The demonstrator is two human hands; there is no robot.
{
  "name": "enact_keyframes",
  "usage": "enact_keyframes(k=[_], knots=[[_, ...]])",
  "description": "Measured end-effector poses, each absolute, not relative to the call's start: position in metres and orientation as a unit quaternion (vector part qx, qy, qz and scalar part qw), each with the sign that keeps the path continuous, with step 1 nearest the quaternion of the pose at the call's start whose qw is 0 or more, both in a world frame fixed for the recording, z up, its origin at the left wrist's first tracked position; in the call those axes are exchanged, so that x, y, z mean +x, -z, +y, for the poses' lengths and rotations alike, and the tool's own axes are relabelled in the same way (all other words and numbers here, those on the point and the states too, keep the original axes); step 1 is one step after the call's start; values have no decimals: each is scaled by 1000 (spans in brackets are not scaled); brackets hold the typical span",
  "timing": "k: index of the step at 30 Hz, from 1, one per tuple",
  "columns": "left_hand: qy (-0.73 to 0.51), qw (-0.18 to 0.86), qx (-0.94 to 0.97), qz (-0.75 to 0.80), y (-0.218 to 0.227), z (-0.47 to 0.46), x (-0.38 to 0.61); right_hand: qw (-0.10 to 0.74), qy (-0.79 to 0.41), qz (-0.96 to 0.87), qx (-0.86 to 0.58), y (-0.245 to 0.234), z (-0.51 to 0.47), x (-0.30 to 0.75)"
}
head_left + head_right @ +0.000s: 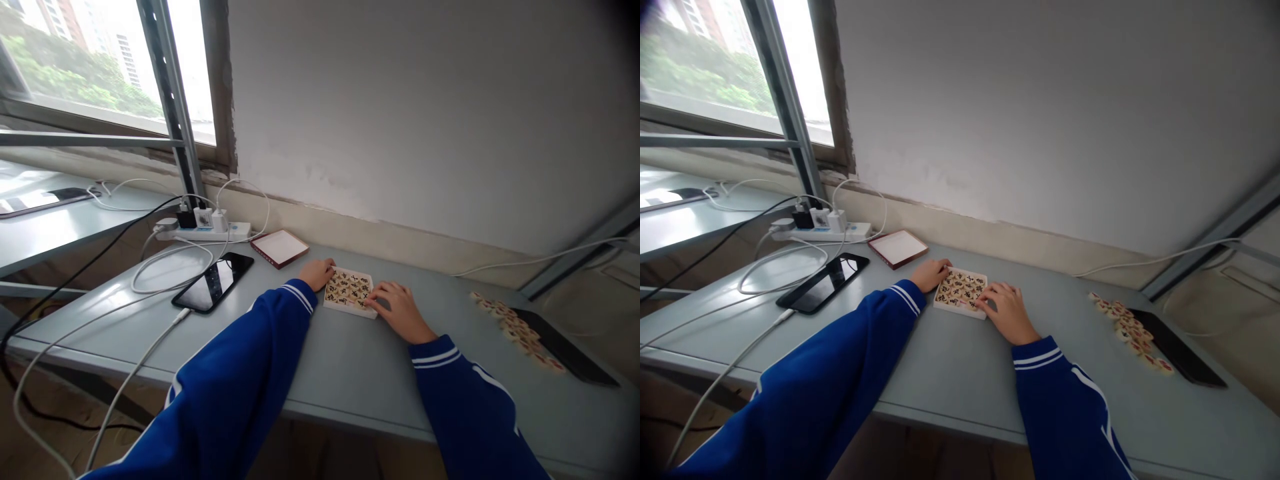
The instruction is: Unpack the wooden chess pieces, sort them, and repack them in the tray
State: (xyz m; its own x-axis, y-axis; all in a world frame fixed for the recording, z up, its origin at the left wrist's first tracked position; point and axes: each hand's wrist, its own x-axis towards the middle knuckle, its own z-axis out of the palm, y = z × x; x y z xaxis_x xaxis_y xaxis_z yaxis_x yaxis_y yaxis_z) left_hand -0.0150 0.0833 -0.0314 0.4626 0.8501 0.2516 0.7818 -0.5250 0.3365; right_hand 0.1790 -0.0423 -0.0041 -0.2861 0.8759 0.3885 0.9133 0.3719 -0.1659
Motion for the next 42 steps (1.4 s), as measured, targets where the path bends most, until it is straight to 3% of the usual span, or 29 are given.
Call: enact_keyframes(k=[32, 37, 40, 42], knots=[[-199, 86, 851, 479, 31, 84, -15, 215, 14, -815, -539, 8, -42, 177], [-195, 91, 852, 477, 28, 82, -16, 259, 100, -764, -583, 2, -33, 209], [-198, 94, 852, 476, 26, 81, -16, 286, 225, -632, -684, 0, -36, 250], [-198, 94, 851, 477, 26, 82, -16, 250, 306, -513, -762, 3, -46, 281]])
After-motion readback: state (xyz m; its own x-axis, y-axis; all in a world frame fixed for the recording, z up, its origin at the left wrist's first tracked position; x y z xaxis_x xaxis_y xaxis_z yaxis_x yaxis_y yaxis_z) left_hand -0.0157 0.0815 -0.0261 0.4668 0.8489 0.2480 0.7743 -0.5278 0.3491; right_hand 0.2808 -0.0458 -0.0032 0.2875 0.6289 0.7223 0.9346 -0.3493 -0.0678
